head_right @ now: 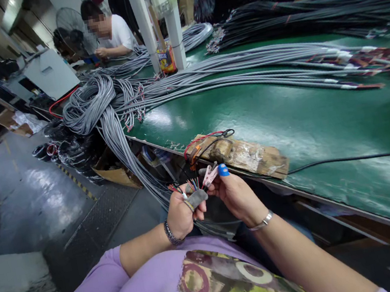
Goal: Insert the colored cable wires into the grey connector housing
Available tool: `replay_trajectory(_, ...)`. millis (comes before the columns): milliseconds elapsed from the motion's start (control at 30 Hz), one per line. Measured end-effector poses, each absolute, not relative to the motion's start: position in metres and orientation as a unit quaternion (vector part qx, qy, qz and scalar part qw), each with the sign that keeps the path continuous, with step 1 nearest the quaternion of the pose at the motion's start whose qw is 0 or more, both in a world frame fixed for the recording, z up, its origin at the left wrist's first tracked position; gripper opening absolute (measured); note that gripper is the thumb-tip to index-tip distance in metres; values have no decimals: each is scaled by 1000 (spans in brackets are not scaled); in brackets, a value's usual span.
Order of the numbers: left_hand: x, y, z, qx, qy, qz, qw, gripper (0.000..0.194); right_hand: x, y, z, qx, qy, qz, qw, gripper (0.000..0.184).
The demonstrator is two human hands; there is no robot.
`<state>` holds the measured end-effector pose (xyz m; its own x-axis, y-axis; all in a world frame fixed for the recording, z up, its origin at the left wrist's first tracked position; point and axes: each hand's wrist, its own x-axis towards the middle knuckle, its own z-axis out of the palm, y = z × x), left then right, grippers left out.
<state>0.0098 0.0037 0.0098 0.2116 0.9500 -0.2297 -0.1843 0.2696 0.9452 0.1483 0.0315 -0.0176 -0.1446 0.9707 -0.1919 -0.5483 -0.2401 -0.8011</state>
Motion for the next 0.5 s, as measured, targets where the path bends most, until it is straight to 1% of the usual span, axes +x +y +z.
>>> replay_trajectory(133,11,7,5,413,461,429,658,44,146,35,-23,-341,-252,723,546,39)
replay_trajectory(400,13,6,3,420,458,421,661,42,142,37,-21,-336,-197,726,567,34)
replay_trajectory(500,11,5,5,424,459,420,658,43,144,35,-19,-330,-178,741,557,36)
